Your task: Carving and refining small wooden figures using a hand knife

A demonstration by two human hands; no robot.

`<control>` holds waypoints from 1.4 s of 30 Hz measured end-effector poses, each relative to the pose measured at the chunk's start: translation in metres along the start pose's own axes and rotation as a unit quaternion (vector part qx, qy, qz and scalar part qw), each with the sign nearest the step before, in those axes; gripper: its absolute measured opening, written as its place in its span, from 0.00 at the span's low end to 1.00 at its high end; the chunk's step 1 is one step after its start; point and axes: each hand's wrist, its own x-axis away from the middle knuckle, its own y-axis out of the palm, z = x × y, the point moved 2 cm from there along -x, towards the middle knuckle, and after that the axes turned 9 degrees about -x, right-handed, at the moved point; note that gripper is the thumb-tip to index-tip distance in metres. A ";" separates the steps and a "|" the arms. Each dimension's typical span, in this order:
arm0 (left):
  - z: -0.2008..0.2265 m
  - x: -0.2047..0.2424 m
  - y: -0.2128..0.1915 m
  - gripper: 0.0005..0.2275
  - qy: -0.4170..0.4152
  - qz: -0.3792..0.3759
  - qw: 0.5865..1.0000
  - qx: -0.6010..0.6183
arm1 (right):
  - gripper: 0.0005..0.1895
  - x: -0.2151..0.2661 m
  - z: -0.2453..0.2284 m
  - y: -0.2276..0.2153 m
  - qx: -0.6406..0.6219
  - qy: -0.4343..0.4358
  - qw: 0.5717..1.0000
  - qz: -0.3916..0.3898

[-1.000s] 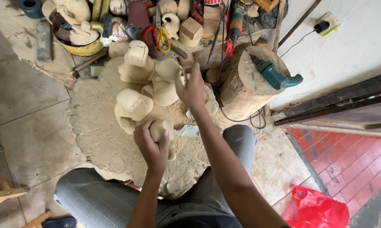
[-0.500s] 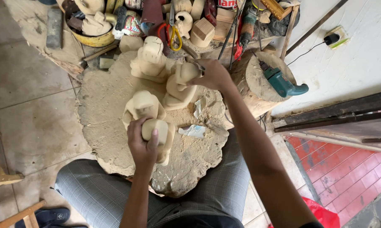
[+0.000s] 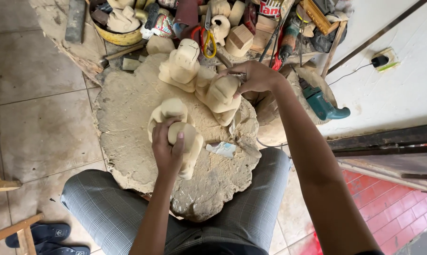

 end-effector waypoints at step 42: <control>-0.030 -0.103 -0.010 0.21 0.095 -0.151 0.971 -0.159 | 0.31 0.029 0.033 0.072 0.014 -0.177 0.943 0.281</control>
